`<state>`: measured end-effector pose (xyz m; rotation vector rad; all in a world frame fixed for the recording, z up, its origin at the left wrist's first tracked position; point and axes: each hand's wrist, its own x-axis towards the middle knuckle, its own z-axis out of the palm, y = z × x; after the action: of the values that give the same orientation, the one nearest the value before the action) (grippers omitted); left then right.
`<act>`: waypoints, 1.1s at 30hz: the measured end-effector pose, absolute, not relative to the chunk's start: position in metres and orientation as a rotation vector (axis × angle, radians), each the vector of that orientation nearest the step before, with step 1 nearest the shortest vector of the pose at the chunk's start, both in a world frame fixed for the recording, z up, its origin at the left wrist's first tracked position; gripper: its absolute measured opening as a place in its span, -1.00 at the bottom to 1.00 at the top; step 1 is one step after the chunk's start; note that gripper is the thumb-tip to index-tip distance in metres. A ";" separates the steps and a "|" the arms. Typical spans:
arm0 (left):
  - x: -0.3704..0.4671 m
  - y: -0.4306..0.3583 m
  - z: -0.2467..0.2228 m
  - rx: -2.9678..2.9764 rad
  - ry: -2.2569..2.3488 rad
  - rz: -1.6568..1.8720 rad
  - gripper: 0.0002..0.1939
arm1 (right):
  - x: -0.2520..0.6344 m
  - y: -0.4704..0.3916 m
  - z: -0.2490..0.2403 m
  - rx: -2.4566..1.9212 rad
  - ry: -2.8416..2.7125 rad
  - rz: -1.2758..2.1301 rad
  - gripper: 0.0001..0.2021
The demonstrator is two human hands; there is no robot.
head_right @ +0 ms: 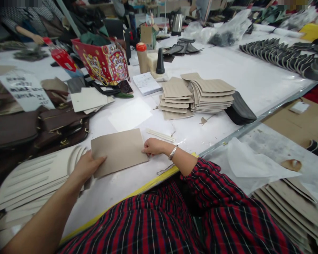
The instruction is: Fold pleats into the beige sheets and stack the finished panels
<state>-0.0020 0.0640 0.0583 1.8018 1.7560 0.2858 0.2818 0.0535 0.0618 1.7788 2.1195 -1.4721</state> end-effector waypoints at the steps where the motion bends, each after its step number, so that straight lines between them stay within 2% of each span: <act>1: -0.002 0.064 0.057 1.789 1.755 0.289 -0.55 | 0.282 0.054 0.062 1.762 2.135 -1.428 -0.80; 8: 0.003 0.063 0.056 1.827 1.788 0.258 -0.58 | 0.282 0.054 0.059 1.711 2.159 -1.233 -0.78; 26: 0.002 0.063 0.049 1.816 1.801 0.235 -0.55 | 0.283 0.049 0.055 1.716 2.157 -1.345 -0.81; 33: -0.002 0.061 0.045 1.834 1.775 0.266 -0.55 | 0.280 0.046 0.061 1.724 2.237 -1.103 -0.78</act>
<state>-0.0023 0.0610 0.0451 1.8337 1.7753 0.2662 0.2798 0.0462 0.0605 1.7236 2.2370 -1.1025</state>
